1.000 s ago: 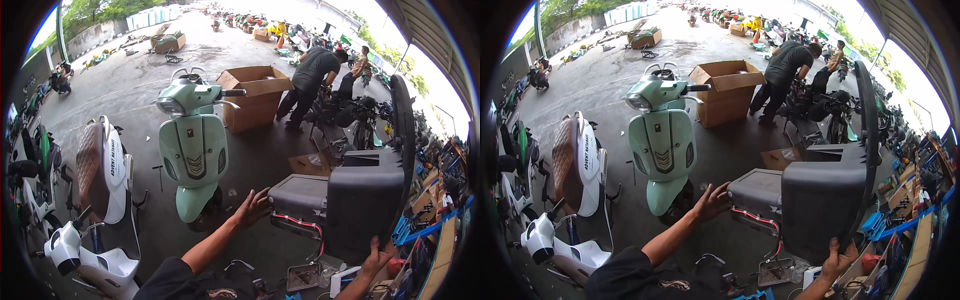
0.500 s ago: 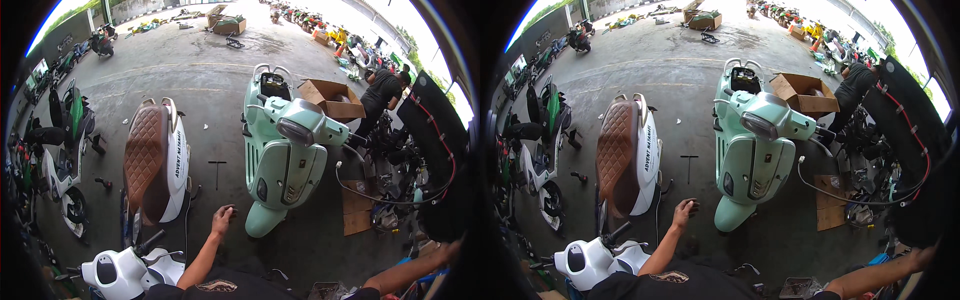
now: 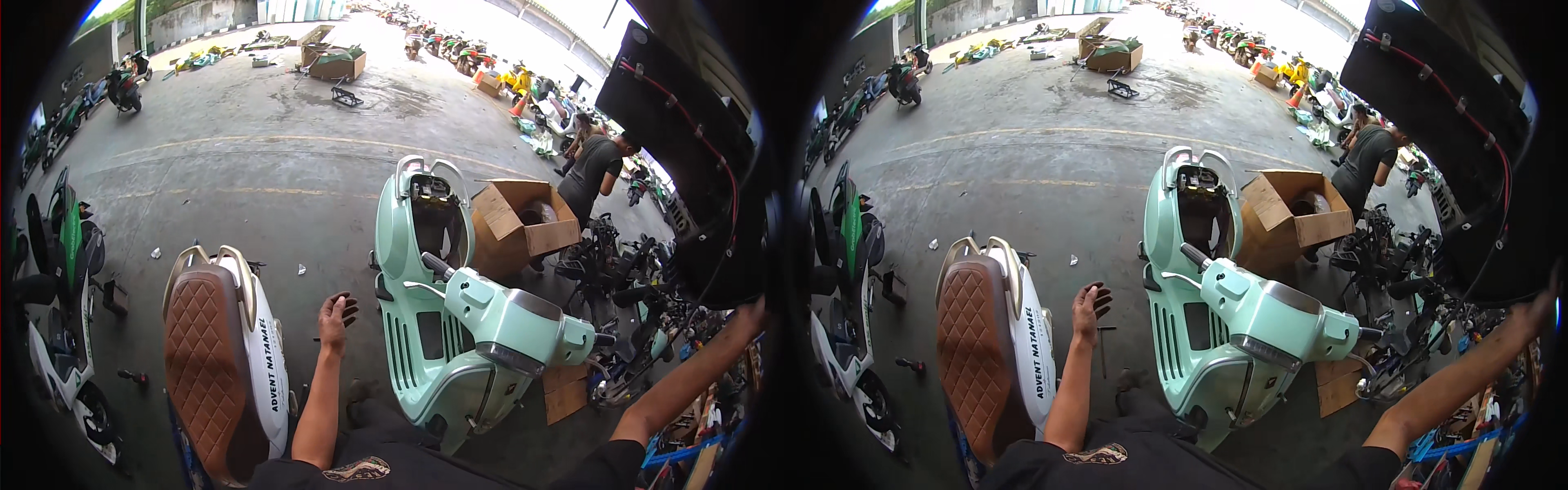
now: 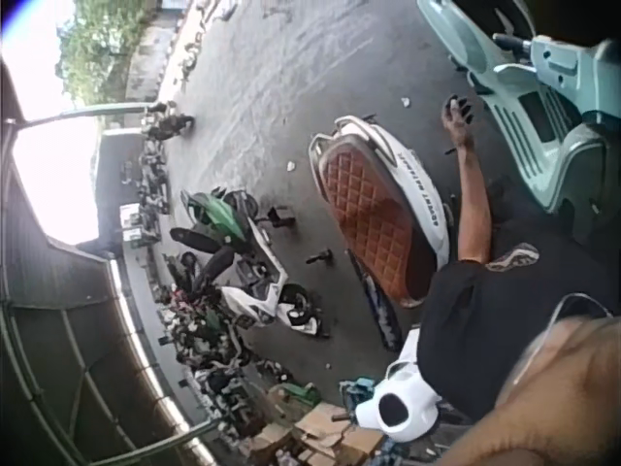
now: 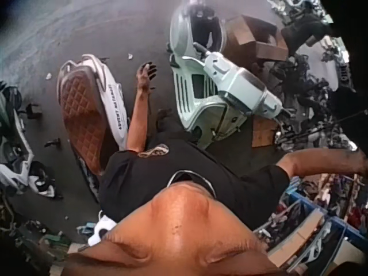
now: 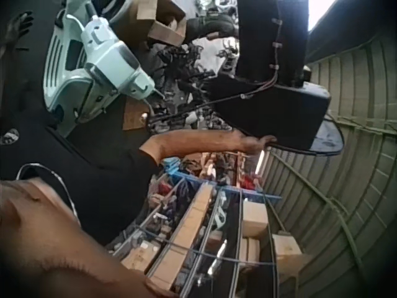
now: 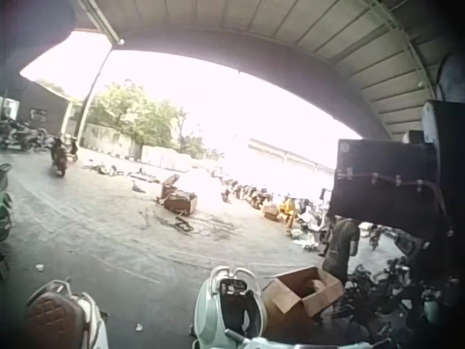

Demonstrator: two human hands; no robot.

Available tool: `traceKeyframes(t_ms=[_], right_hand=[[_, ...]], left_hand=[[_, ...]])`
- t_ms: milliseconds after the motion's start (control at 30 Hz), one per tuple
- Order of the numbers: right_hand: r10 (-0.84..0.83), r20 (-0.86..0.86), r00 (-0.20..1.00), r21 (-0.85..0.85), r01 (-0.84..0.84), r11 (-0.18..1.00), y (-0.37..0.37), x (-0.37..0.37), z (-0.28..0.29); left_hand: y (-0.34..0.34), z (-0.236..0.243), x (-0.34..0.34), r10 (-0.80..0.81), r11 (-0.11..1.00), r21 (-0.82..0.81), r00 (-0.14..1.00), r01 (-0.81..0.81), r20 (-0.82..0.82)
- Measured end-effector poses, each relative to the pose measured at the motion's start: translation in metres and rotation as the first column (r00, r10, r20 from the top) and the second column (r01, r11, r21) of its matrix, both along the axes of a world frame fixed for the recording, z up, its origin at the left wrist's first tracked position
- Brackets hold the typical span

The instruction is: The person uses a screwdriver to tighten components on the base of a scooter seat bucket, then lifts the bucket and aligns it onto the body of a light green scooter before using a T-handle socket wrench to secure it.

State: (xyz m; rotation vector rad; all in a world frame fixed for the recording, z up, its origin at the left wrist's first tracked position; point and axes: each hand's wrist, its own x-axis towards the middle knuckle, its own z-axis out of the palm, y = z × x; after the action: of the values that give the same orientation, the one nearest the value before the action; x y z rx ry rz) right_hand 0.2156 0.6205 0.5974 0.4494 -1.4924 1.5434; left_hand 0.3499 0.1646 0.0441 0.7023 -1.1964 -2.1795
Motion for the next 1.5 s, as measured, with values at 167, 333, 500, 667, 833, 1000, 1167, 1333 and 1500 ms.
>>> traceKeyframes(t_ms=[167, 333, 500, 667, 833, 1000, 1167, 1333, 1500], right_hand=[[0.036, 0.104, 0.994, -0.04, -0.032, 0.999, -0.082, -0.106, -0.018], [-0.122, 0.125, 0.985, -0.037, 0.127, 0.991, -0.193, -0.17, -0.064], [-0.375, 0.128, 0.918, 0.081, 0.367, 0.927, -0.267, -0.215, -0.121], [-0.409, 0.324, 0.853, 0.137, 0.386, 0.912, -0.324, -0.231, -0.148], [-0.524, 0.301, 0.797, 0.302, 0.441, 0.845, -0.345, -0.263, -0.185], [-0.578, 0.388, 0.718, 0.34, 0.471, 0.814, -0.346, -0.286, -0.21], [-0.663, 0.435, 0.609, 0.492, 0.455, 0.742, -0.316, -0.307, -0.228], [-0.696, 0.509, 0.506, 0.471, 0.512, 0.718, -0.281, -0.311, -0.265], [-0.739, 0.576, 0.35, 0.438, 0.632, 0.64, -0.256, -0.291, -0.291]], left_hand=[[-0.086, -0.004, -0.056, -0.055, 0.998, 0.002, 0.984, 0.056, 0.171], [-0.179, -0.014, -0.148, -0.174, 0.983, -0.014, 0.959, 0.182, 0.222], [-0.28, -0.02, -0.236, -0.348, 0.919, -0.091, 0.899, 0.383, 0.267], [-0.324, -0.022, -0.317, -0.592, 0.712, -0.15, 0.702, 0.686, 0.396], [-0.323, -0.005, -0.412, -0.745, 0.522, -0.23, 0.571, 0.821, 0.344], [-0.258, -0.012, -0.502, -0.837, 0.194, -0.37, 0.35, 0.909, 0.421], [-0.19, -0.068, -0.571, -0.789, -0.168, -0.423, 0.136, 0.89, 0.599], [-0.126, -0.12, -0.621, -0.681, -0.395, -0.325, -0.036, 0.859, 0.731], [-0.073, -0.208, -0.663, -0.464, -0.619, -0.235, -0.108, 0.75, 0.879]])
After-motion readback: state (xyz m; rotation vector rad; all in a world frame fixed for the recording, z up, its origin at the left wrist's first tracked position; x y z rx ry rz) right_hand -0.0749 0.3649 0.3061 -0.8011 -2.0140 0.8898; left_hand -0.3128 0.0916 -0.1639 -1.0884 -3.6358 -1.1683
